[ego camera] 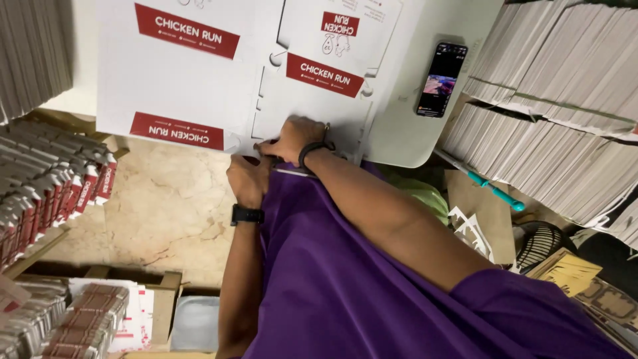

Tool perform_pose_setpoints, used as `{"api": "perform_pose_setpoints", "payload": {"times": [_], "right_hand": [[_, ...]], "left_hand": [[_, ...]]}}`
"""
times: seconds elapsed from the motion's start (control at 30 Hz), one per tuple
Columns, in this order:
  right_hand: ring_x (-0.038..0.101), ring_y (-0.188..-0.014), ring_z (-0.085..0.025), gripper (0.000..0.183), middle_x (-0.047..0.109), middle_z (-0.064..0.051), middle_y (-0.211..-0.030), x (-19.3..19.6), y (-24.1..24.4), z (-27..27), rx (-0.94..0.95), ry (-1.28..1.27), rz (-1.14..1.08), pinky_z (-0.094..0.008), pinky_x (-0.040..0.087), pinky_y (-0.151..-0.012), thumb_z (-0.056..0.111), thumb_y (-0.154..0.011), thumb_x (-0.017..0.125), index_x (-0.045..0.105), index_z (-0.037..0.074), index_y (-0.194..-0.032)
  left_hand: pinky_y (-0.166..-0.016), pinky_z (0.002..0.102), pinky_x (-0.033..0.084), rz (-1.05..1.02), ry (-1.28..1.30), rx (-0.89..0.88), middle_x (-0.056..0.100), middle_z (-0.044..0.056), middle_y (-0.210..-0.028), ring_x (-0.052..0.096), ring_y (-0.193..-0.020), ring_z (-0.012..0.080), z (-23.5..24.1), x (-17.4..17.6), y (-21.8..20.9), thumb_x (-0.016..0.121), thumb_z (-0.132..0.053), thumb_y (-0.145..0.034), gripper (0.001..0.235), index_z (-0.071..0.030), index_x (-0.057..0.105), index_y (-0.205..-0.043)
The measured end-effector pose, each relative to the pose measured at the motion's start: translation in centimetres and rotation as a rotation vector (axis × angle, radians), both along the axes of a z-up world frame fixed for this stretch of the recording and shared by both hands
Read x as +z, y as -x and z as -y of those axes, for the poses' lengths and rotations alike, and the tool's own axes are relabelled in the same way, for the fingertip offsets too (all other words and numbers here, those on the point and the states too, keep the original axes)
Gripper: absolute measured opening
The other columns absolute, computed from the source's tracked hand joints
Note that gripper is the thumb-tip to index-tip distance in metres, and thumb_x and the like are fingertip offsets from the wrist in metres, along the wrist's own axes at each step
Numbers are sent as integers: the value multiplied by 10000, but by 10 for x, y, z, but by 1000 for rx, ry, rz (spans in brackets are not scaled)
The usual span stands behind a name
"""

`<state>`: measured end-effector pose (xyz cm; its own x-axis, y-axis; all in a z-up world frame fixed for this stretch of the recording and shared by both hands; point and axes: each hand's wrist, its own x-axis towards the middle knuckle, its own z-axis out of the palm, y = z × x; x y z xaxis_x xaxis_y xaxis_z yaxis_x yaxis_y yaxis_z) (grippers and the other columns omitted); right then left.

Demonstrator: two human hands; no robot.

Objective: Stripping waste cardboard frames from die-cut sheets and stacking the box blanks for assembly.

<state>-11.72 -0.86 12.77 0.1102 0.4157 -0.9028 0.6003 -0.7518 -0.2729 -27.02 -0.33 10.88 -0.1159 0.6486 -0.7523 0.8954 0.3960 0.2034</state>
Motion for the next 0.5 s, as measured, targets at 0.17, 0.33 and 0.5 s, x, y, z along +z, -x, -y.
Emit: {"api": "perform_pose_setpoints", "payload": {"times": [0.17, 0.33, 0.5], "right_hand": [[705, -583, -169, 635, 635, 43, -459, -3, 2, 1, 60, 41, 14, -339, 566, -635, 801, -766, 559, 656, 231, -502], [692, -557, -167, 635, 647, 49, -466, -10, 4, 0, 113, 61, 13, -340, 565, -624, 806, -775, 562, 699, 237, -528], [711, -609, -175, 571, 648, 47, -477, 6, 1, -7, 102, 56, 12, -355, 562, -654, 756, -773, 574, 679, 239, -554]], "left_hand": [[-632, 364, 582, 523, 164, 83, 694, 133, -752, 693, -699, 196, 0, -30, 38, 856, -239, -822, 363, 15, 654, -984], [-648, 294, 611, 647, 258, 436, 667, 94, -786, 710, -704, 157, -27, -25, 48, 702, -357, -935, 429, 31, 605, -1089], [-645, 382, 687, 687, 171, 576, 657, 152, -764, 757, -657, 239, -28, -20, 43, 678, -337, -961, 474, 107, 567, -1087]]}}
